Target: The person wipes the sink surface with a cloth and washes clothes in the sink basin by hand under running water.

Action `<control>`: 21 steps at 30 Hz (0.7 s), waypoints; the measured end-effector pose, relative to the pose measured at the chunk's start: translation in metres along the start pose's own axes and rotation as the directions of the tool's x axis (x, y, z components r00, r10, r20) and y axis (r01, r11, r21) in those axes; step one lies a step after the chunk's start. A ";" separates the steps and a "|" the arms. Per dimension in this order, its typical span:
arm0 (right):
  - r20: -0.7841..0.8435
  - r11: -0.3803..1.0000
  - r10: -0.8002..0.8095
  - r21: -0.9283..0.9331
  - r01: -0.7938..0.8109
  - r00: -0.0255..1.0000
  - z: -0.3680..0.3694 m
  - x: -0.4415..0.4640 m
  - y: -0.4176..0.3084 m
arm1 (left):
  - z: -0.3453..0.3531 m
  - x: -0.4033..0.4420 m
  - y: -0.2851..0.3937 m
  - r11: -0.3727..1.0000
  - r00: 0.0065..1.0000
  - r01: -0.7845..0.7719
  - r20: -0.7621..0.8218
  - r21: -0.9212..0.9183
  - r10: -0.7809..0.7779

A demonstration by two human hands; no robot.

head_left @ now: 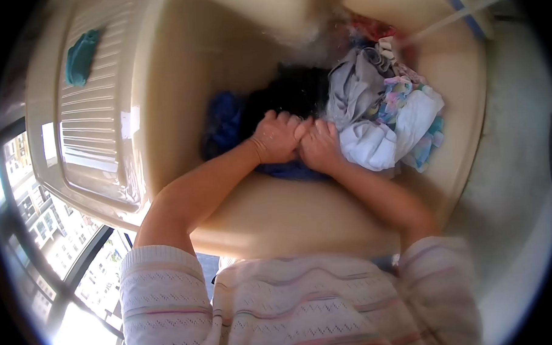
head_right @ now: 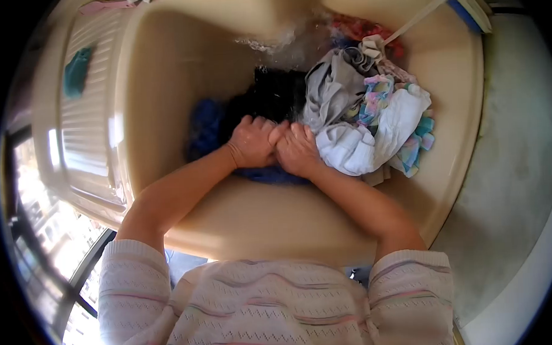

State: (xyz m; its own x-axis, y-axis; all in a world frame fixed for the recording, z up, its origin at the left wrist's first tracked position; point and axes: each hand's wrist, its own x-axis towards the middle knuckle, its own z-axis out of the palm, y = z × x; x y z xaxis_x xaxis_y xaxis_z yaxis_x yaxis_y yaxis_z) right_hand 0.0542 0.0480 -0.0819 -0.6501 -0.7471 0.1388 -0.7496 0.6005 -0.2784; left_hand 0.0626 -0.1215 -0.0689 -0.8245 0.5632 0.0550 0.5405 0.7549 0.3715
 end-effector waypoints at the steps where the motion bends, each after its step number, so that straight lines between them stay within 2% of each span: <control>1: 0.002 1.000 0.012 -0.007 -0.012 1.000 0.010 0.011 -0.003 | 0.005 -0.004 -0.013 0.999 0.998 0.038 0.052 -0.021 -0.037; 3: -0.024 0.999 0.019 -0.043 -0.021 1.000 0.013 0.040 0.005 | 0.005 0.007 -0.039 0.994 0.987 0.105 0.129 -0.028 -0.100; 5: 0.206 0.979 0.200 -0.002 -0.204 0.958 0.005 0.080 0.015 | -0.001 0.027 -0.064 0.973 0.989 0.135 -0.027 -0.187 -0.142; 7: 0.312 0.865 0.458 0.059 -0.498 0.832 0.003 0.118 0.030 | 0.004 0.049 -0.094 0.963 0.981 0.112 -0.128 -0.244 -0.146; 8: 0.254 0.897 0.413 0.053 -0.440 0.874 0.014 0.131 0.049 | -0.051 0.061 -0.081 0.950 0.943 0.298 0.181 -0.089 -0.279; 9: 0.195 0.924 0.365 0.042 -0.379 0.911 0.024 0.143 0.075 | -0.057 0.062 -0.082 0.933 0.928 0.343 0.190 -0.103 -0.320; 11: 0.418 0.742 0.549 0.155 -0.652 0.724 0.005 0.172 0.115 | -0.062 0.062 -0.091 0.885 0.883 0.445 0.230 -0.137 -0.408; 12: 0.389 0.519 0.650 0.401 -0.755 0.653 0.000 0.179 0.129 | -0.072 0.048 -0.106 0.694 0.797 0.604 0.283 -0.392 -0.534; 13: 0.393 0.243 0.732 0.612 -0.752 0.556 -0.005 0.184 0.135 | -0.062 0.027 -0.141 0.699 0.841 0.531 0.196 -0.478 -0.505; 14: 0.377 0.337 0.724 0.537 -0.773 0.578 -0.010 0.187 0.126 | -0.067 0.016 -0.136 0.510 0.755 0.613 0.256 -0.604 -0.604; 15: 0.241 0.642 0.452 0.581 -0.501 0.859 0.067 0.185 0.181 | -0.075 0.016 -0.122 0.288 0.657 0.651 0.331 -0.702 -0.678; 17: 0.356 0.594 0.586 0.423 -0.685 0.728 0.058 0.173 0.125 | -0.037 0.022 -0.115 0.418 0.711 0.630 0.270 -0.654 -0.649; 18: 0.377 0.736 0.446 0.362 -0.572 0.812 0.041 0.168 0.104 | -0.058 0.031 -0.092 0.415 0.747 0.616 0.329 -0.669 -0.578; 20: 0.394 0.809 0.375 0.304 -0.503 0.840 0.016 0.151 0.070 | -0.092 0.030 -0.067 0.481 0.782 0.618 0.425 -0.622 -0.456; 21: 0.319 0.821 0.395 0.298 -0.487 0.861 0.004 0.132 0.052 | -0.101 0.028 -0.060 0.518 0.787 0.617 0.477 -0.593 -0.391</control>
State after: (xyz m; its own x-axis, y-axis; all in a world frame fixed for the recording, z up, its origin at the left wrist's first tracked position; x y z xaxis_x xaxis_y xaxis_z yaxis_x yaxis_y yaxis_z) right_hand -0.0701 -0.0201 -0.0820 -0.8164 -0.4973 -0.2937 -0.2617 0.7718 -0.5795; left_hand -0.0099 -0.1851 0.0036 -0.7800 0.3089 -0.5442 -0.3279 0.5389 0.7759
